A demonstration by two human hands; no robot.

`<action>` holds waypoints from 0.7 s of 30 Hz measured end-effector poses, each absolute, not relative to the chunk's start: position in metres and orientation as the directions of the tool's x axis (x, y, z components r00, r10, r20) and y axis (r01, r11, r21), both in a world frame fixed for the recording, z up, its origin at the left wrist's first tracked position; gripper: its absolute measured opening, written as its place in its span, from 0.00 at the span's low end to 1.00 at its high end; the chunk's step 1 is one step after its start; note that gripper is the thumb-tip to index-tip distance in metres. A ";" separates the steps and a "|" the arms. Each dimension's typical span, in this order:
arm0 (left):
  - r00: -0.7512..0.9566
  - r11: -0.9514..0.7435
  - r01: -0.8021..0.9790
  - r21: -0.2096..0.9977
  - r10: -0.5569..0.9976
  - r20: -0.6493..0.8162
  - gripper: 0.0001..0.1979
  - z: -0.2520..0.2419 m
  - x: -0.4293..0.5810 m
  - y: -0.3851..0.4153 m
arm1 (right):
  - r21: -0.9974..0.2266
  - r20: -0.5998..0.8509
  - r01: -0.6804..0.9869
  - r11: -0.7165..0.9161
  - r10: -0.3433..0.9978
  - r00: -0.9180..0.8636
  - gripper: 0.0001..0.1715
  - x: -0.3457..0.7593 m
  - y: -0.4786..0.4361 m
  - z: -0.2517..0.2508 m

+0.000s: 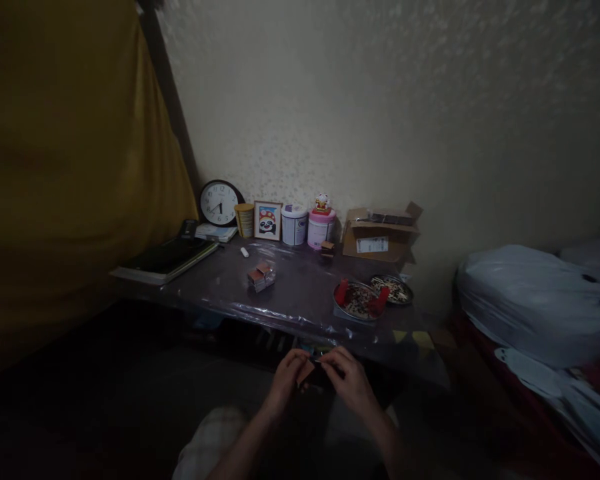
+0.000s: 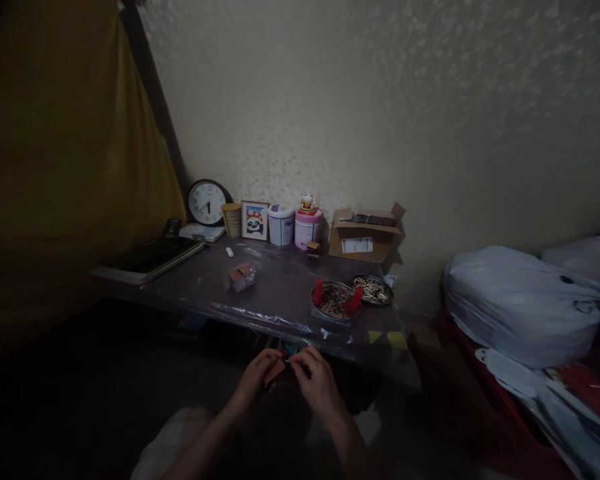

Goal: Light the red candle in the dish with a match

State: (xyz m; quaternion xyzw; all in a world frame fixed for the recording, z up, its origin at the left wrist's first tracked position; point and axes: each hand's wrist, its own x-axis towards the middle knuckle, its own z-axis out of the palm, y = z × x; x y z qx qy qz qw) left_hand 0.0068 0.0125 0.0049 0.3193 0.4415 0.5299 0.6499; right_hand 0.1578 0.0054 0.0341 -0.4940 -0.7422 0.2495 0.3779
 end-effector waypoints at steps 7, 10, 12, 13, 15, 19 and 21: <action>0.058 0.198 -0.350 0.916 0.980 -0.190 0.14 0.004 0.010 0.010 | -0.524 0.370 0.684 0.508 0.859 -0.355 0.11 0.159 0.003 0.026; 0.076 0.182 -0.337 0.924 0.983 -0.166 0.15 0.000 0.013 0.009 | -0.466 0.378 0.697 0.545 0.835 -0.400 0.12 0.160 0.002 0.026; 0.084 0.172 -0.335 0.927 0.985 -0.152 0.16 -0.003 0.014 0.009 | -0.471 0.373 0.686 0.555 0.829 -0.416 0.11 0.160 0.001 0.027; 0.088 0.168 -0.336 0.927 0.985 -0.147 0.17 -0.004 0.014 0.009 | -0.493 0.367 0.671 0.554 0.831 -0.417 0.11 0.159 0.001 0.027; 0.097 0.170 -0.341 0.925 0.985 -0.145 0.17 -0.004 0.015 0.009 | -0.567 0.355 0.624 0.538 0.843 -0.404 0.10 0.158 0.001 0.029; 0.121 0.209 -0.356 0.911 0.977 -0.177 0.18 -0.002 0.015 0.008 | -0.733 0.351 0.482 0.480 0.874 -0.338 0.08 0.152 0.001 0.033; 0.126 0.231 -0.369 0.900 0.972 -0.198 0.18 -0.001 0.016 0.009 | -0.798 0.350 0.401 0.450 0.888 -0.299 0.08 0.150 0.001 0.033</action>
